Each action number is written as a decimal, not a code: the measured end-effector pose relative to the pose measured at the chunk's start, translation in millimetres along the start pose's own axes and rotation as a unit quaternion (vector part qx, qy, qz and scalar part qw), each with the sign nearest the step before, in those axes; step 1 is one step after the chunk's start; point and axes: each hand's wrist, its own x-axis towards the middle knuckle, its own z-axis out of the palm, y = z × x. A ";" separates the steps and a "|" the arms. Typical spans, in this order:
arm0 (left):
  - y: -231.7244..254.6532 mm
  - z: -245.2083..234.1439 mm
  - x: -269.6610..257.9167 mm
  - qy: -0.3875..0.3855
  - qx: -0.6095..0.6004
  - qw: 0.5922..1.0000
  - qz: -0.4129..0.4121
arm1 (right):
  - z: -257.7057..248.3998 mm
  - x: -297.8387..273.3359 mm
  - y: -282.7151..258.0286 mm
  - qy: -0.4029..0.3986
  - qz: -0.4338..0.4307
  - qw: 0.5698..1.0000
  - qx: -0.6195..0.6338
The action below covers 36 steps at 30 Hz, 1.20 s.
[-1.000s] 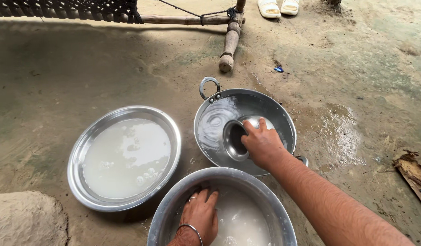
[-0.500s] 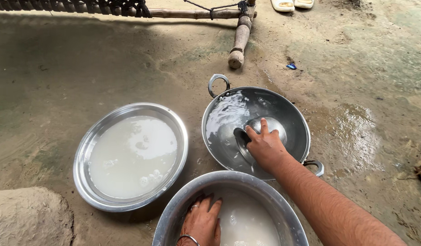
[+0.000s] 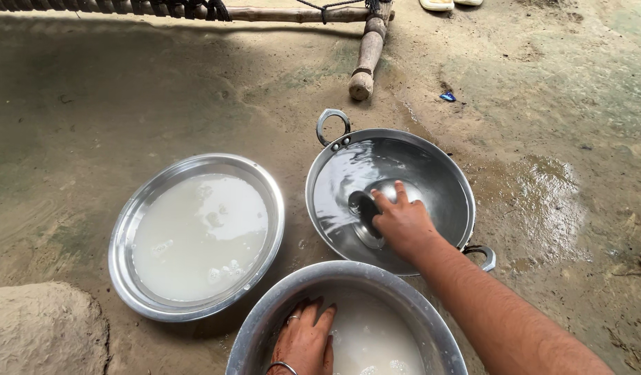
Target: The person drains water from a pot of rice, collects fresh water from a bucket using a smaller metal vessel, and continues washing the rice by hand before draining it again.
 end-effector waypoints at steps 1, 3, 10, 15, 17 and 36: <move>0.2 -0.8 -1.4 0.000 0.000 1.000 -0.001 | 2.6 -0.4 2.7 0.000 -0.001 1.000 0.000; 0.2 -2.9 -5.6 -0.001 -0.007 1.000 -0.006 | 5.6 -1.5 8.4 0.032 0.091 0.990 0.099; 0.0 -0.4 -23.6 0.069 -0.039 0.997 0.003 | -6.9 -43.0 33.6 0.137 0.244 0.882 0.378; -3.0 5.8 -36.9 0.147 -0.073 0.986 0.005 | -45.6 -87.3 43.6 0.232 0.131 0.883 0.385; -5.0 8.5 -39.5 0.153 -0.081 0.985 -0.004 | -66.0 -110.5 42.9 0.243 0.095 0.879 0.399; -7.9 -13.1 -47.1 0.036 -0.171 0.983 -0.055 | -94.5 -183.8 -63.9 -0.228 0.047 0.828 0.510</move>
